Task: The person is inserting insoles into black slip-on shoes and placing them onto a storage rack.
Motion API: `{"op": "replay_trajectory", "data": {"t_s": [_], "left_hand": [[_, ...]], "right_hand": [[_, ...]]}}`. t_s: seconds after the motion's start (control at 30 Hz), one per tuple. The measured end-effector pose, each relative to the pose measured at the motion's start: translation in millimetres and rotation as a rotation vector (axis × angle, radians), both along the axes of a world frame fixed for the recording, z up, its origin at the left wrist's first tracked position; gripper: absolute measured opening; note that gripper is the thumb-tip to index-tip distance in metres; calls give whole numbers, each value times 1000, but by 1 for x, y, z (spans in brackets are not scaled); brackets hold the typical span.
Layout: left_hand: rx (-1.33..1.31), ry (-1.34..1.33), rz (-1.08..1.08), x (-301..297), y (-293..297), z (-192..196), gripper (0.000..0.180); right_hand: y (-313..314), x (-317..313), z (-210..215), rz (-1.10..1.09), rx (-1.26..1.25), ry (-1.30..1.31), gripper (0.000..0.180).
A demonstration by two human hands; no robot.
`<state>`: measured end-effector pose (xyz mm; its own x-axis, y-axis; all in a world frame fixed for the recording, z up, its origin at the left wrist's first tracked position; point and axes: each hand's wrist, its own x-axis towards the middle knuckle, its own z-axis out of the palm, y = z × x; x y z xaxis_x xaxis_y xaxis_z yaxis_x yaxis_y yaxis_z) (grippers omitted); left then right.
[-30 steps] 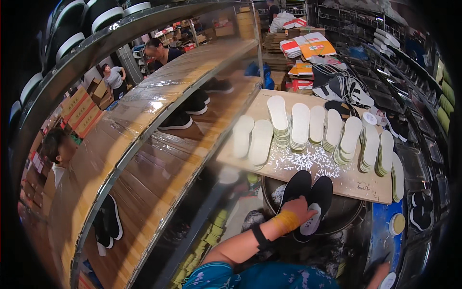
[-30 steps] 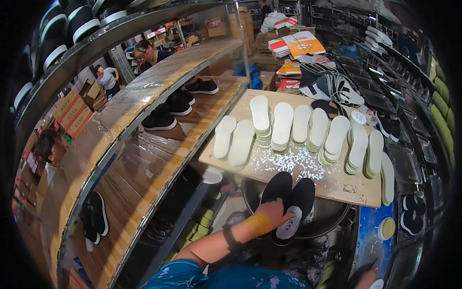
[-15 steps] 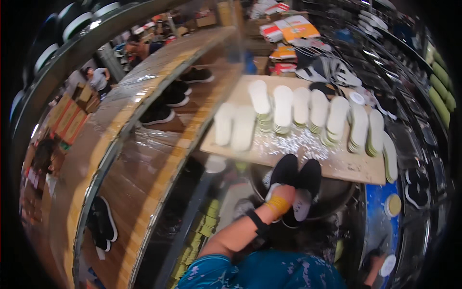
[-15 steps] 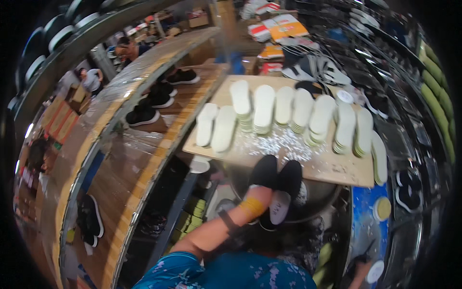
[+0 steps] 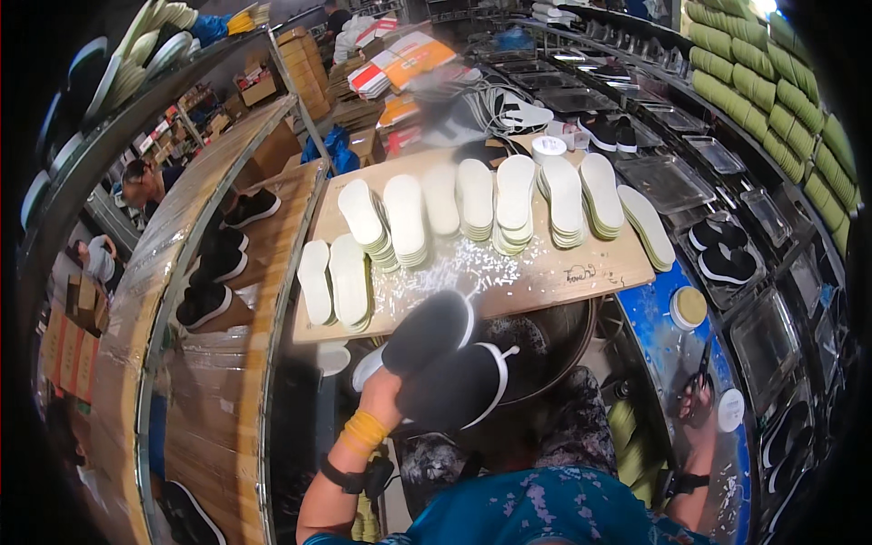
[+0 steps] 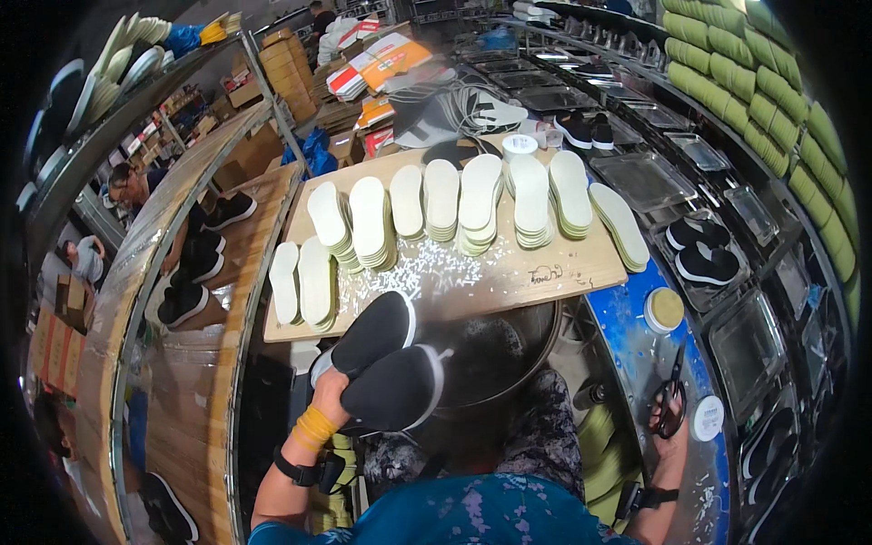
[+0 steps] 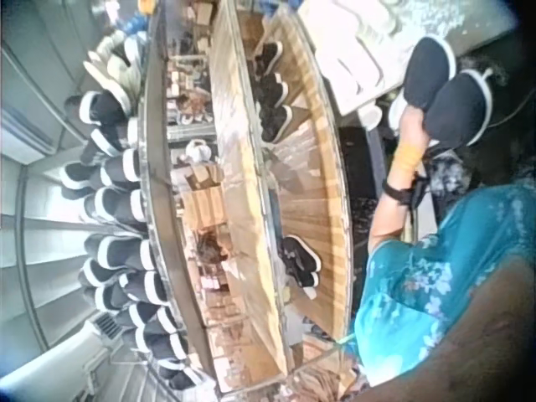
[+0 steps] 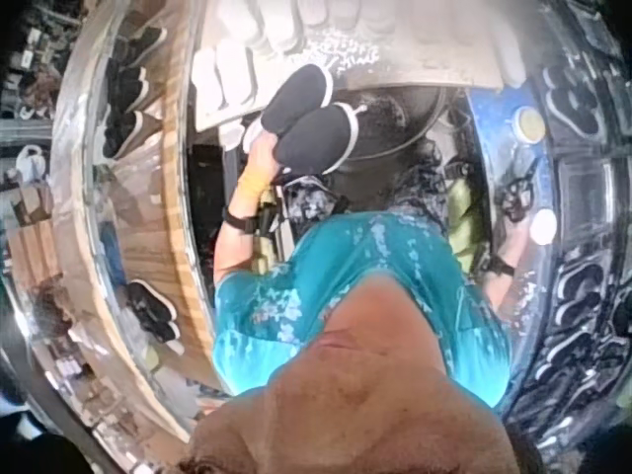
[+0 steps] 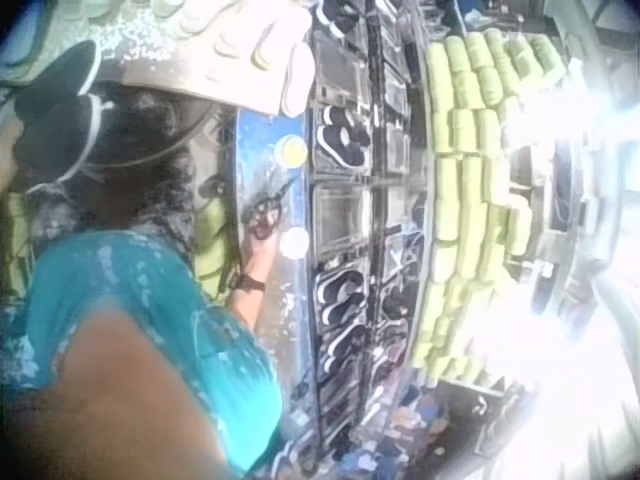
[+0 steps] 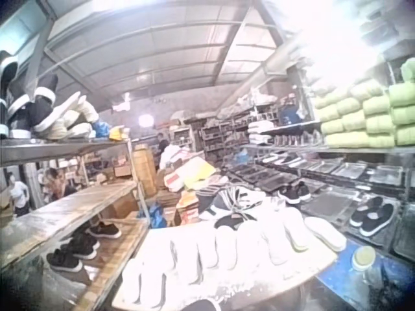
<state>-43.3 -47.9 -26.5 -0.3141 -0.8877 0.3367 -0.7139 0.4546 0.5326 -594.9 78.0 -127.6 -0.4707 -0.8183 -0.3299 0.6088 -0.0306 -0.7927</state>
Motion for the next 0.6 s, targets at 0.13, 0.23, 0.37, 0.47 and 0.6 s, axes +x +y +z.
{"op": "replay_trajectory", "data": {"t_s": [0.13, 0.23, 0.37, 0.47, 0.6], "left_hand": [[61, -85, -176, 12, 7, 19, 29], [141, -136, -201, 24, 10, 22, 26], [253, -75, -234, 17, 5, 33, 26], [200, -177, -291, 21, 18, 43, 28], [220, -215, -330, 17, 26, 46, 29]], "right_hand": [[-48, 61, 32, 495, 12, 162, 38], [-91, 144, 92, 800, 58, 335, 32], [-123, 190, 87, 919, -429, 1157, 55], [-138, 220, 108, 945, -520, 1322, 64], [-138, 231, 110, 967, -522, 1500, 61]]}}
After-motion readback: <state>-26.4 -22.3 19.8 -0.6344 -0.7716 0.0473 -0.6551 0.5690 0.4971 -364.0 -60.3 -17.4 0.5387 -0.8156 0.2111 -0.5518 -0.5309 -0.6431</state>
